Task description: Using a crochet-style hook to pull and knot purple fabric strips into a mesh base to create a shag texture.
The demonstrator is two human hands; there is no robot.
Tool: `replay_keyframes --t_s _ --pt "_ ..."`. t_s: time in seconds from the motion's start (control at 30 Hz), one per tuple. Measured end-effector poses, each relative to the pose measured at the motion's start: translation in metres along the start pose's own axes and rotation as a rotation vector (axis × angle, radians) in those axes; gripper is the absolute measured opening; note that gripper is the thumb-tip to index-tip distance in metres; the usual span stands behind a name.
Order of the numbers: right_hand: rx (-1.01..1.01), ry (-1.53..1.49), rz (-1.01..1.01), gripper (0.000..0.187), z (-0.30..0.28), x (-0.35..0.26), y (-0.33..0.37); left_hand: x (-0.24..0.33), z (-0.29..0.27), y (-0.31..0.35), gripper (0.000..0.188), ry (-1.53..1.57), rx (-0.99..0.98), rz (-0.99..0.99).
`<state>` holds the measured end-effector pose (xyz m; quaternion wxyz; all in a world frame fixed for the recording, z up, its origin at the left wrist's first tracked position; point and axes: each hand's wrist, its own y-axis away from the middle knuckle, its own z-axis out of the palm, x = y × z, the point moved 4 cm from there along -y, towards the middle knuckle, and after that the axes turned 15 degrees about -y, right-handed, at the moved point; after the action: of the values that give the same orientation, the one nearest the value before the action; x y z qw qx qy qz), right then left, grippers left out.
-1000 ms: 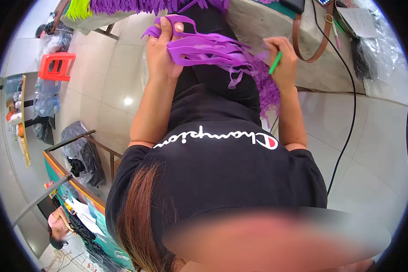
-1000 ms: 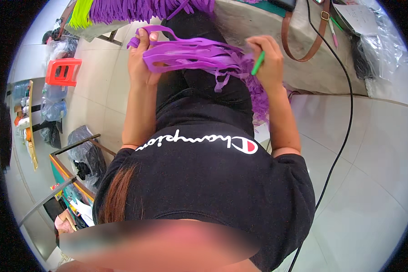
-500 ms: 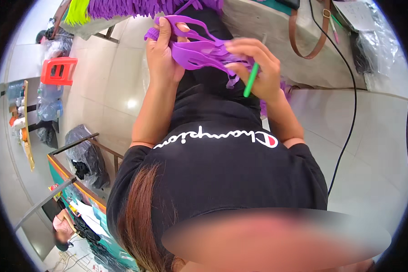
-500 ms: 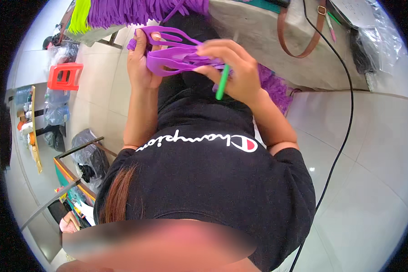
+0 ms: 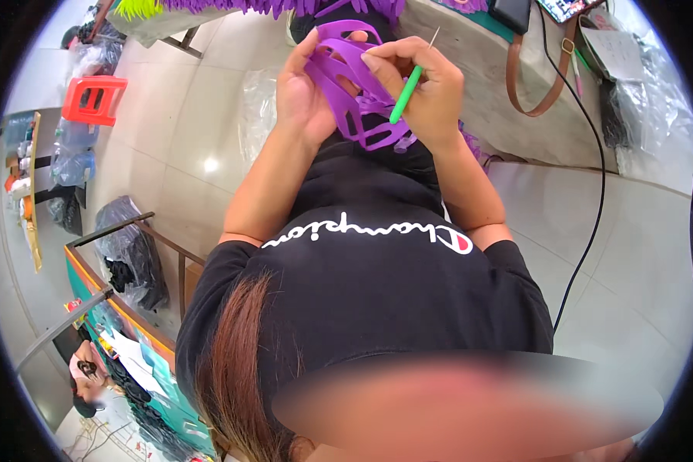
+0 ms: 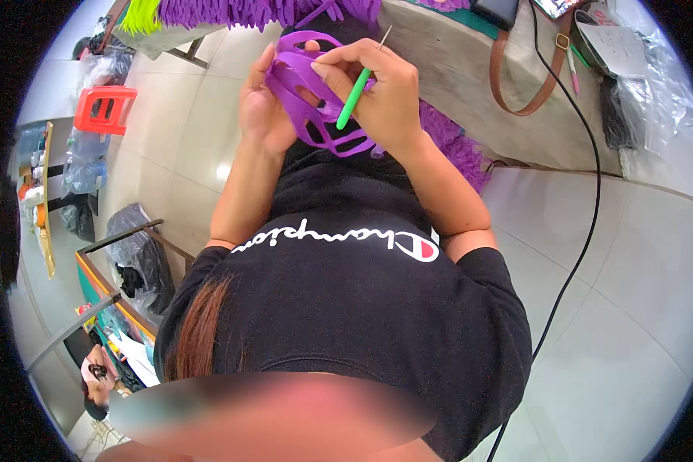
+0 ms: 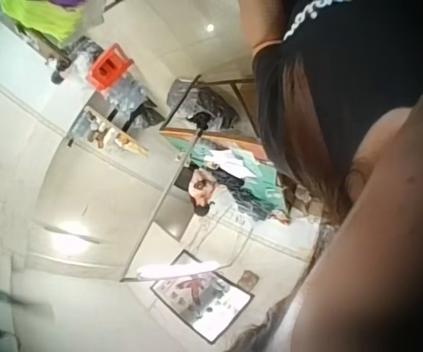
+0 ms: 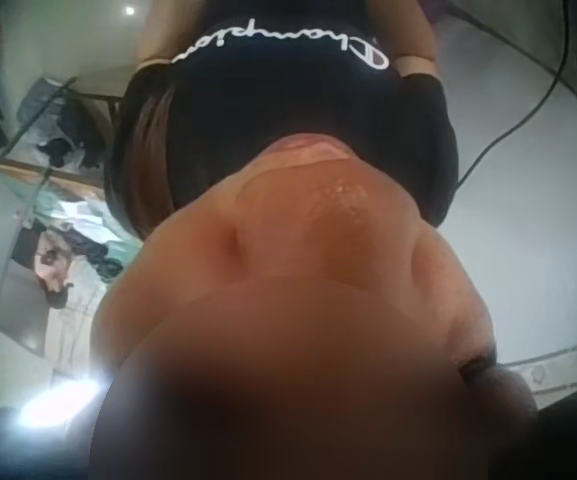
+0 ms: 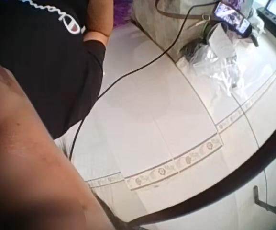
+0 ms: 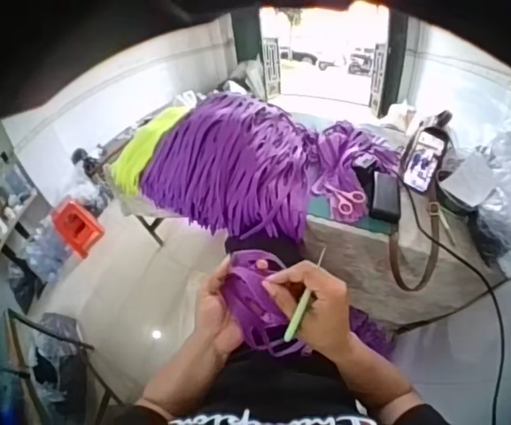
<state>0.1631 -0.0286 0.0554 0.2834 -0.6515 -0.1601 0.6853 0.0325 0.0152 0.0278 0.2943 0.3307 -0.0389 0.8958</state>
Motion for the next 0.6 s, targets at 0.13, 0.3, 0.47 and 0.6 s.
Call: replay_keyframes --t_s 0.13,0.3,0.47,0.6 --pt "0.072 -0.04 0.082 0.009 -0.001 -0.004 -0.002 -0.004 0.006 0.006 0.043 -0.188 0.024 0.076" --pt "0.059 -0.13 0.165 0.009 -0.011 -0.001 -0.004 -0.01 0.01 0.009 0.02 -0.422 0.118 0.189" --pt "0.041 -0.058 0.13 0.021 -0.021 0.001 -0.005 -0.011 0.01 0.007 0.014 -0.451 0.027 0.178" --pt "0.105 -0.651 -0.061 0.026 -0.029 0.002 0.001 -0.013 0.013 0.007 0.012 -0.456 0.121 0.199"
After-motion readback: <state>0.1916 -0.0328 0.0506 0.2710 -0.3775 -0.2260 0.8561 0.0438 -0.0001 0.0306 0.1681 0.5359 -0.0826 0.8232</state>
